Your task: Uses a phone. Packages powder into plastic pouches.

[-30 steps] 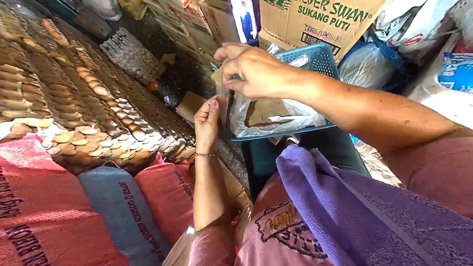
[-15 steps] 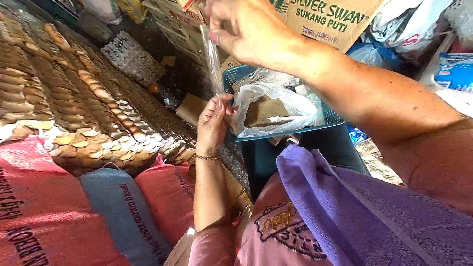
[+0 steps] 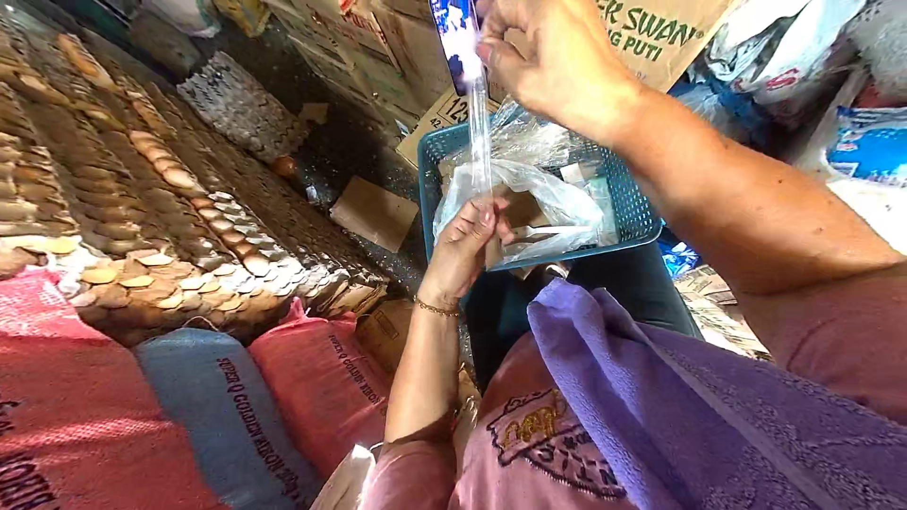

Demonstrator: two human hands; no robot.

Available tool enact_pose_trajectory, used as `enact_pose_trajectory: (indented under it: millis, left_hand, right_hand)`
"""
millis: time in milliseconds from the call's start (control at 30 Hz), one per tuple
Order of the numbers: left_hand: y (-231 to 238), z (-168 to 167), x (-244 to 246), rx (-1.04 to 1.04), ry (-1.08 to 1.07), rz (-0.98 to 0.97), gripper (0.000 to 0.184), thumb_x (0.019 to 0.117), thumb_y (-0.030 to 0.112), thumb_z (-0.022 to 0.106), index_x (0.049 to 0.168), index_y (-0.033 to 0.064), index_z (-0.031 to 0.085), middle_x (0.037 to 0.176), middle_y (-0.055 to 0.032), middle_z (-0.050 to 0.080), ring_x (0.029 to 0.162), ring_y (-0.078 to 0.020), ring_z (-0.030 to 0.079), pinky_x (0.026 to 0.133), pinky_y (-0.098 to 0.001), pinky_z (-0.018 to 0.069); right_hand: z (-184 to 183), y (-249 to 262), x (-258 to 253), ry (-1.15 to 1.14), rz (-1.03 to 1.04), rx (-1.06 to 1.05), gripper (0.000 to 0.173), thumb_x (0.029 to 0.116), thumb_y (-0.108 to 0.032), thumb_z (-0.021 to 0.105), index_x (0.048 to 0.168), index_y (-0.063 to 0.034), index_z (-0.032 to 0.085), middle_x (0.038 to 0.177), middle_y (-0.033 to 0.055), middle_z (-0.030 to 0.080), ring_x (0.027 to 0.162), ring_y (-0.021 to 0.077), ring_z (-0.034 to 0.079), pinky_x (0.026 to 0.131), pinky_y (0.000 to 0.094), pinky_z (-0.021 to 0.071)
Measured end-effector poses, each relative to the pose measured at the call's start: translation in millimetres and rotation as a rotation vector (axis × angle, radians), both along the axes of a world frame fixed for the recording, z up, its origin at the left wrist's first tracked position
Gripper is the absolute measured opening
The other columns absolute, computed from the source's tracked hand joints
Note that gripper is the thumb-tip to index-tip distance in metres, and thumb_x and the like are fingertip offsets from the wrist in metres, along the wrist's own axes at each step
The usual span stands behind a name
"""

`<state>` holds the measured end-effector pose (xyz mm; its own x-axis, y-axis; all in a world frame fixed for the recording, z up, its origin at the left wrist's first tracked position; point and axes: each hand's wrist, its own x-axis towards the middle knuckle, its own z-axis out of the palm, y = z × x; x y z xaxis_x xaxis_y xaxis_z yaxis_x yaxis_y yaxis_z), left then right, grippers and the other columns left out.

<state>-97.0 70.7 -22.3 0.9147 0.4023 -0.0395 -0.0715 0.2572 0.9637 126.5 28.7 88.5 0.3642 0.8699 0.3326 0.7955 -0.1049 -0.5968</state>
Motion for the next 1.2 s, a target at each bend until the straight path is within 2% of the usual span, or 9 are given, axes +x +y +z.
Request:
enact_pose_trajectory:
  millis: [67, 167, 233, 333, 467, 600, 767, 1000, 1200]
  left_hand:
    - [-4, -5, -3, 0.119, 0.054, -0.02, 0.025, 0.1074, 0.03, 0.046, 0.123, 0.0169, 0.06, 0.082, 0.0038, 0.064, 0.067, -0.0033, 0.059, 0.061, -0.0188, 0.0505]
    - [1, -16, -5, 0.178, 0.058, -0.054, 0.026, 0.1055, 0.021, 0.052, 0.127, 0.0087, 0.059, 0.092, 0.0014, 0.066, 0.081, -0.0066, 0.063, 0.077, -0.0248, 0.0554]
    - [3, -20, -8, 0.226, 0.072, -0.043, 0.025, 0.104, 0.02, 0.055, 0.125, 0.0075, 0.061, 0.093, 0.0018, 0.065, 0.081, -0.0054, 0.063, 0.077, -0.024, 0.0558]
    - [6, -23, -10, 0.307, 0.065, -0.03, 0.028, 0.1047, 0.036, 0.054, 0.117, 0.0127, 0.063, 0.081, 0.0079, 0.059, 0.066, 0.0011, 0.051, 0.06, -0.0157, 0.0446]
    - [7, -24, -7, 0.287, -0.013, -0.053, 0.05, 0.1022, 0.062, 0.044, 0.106, 0.0159, 0.063, 0.069, 0.0099, 0.052, 0.06, -0.0008, 0.05, 0.057, -0.0187, 0.0453]
    - [3, -25, -3, 0.205, 0.015, -0.075, 0.058, 0.1026, 0.065, 0.034, 0.099, 0.0157, 0.063, 0.068, 0.0088, 0.054, 0.061, -0.0013, 0.051, 0.059, -0.0186, 0.0464]
    - [1, -24, -5, 0.136, -0.009, -0.096, 0.041, 0.1054, 0.051, 0.046, 0.105, 0.016, 0.067, 0.089, 0.0048, 0.069, 0.082, -0.0048, 0.065, 0.077, -0.0241, 0.0559]
    - [-2, -22, -10, 0.103, -0.011, -0.103, 0.039, 0.1051, 0.049, 0.049, 0.11, 0.0148, 0.068, 0.084, 0.0041, 0.069, 0.071, -0.0024, 0.063, 0.066, -0.0181, 0.0527]
    - [-6, -21, -5, 0.051, -0.073, -0.167, 0.053, 0.0986, 0.055, 0.059, 0.126, 0.0103, 0.064, 0.102, 0.001, 0.073, 0.093, -0.0084, 0.069, 0.089, -0.0283, 0.0575]
  right_hand:
    - [1, -11, 8, -0.011, -0.004, 0.047, 0.032, 0.1042, -0.028, 0.053, 0.114, -0.0054, 0.072, 0.129, 0.0121, 0.068, 0.115, 0.0256, 0.066, 0.1, 0.0507, 0.0497]
    - [-2, -37, 24, -0.024, 0.058, 0.117, 0.032, 0.1045, -0.03, 0.052, 0.112, -0.0044, 0.071, 0.133, 0.0135, 0.066, 0.116, 0.0189, 0.065, 0.101, 0.0395, 0.0502]
    - [-4, -57, 35, 0.028, 0.096, 0.118, 0.031, 0.1034, -0.032, 0.054, 0.109, -0.0077, 0.071, 0.135, 0.0088, 0.065, 0.12, 0.0102, 0.062, 0.103, 0.0314, 0.0488]
    - [-2, -82, 45, 0.101, 0.118, 0.123, 0.029, 0.102, -0.035, 0.056, 0.106, -0.0103, 0.071, 0.132, 0.0029, 0.065, 0.113, 0.0014, 0.061, 0.097, 0.024, 0.0498]
    - [5, -104, 44, 0.17, 0.119, 0.154, 0.022, 0.1004, -0.03, 0.059, 0.103, -0.0125, 0.072, 0.127, -0.0024, 0.067, 0.103, -0.0043, 0.062, 0.09, 0.0168, 0.051]
    - [8, -112, 43, 0.18, 0.154, 0.203, 0.02, 0.1001, -0.029, 0.06, 0.1, -0.012, 0.071, 0.126, -0.0027, 0.067, 0.105, -0.0047, 0.062, 0.091, 0.0161, 0.051]
    - [13, -115, 42, 0.158, 0.087, 0.227, 0.019, 0.0995, -0.03, 0.063, 0.106, -0.015, 0.072, 0.109, -0.0105, 0.07, 0.097, -0.008, 0.062, 0.087, 0.0135, 0.0506]
    - [12, -119, 44, 0.163, 0.072, 0.224, 0.018, 0.0982, -0.036, 0.066, 0.101, -0.0187, 0.072, 0.097, -0.0146, 0.068, 0.09, -0.0092, 0.061, 0.083, 0.0145, 0.0511]
    - [16, -116, 35, 0.117, 0.049, 0.204, 0.022, 0.0982, -0.037, 0.064, 0.104, -0.0173, 0.072, 0.102, -0.0112, 0.069, 0.096, -0.0074, 0.061, 0.088, 0.017, 0.0505]
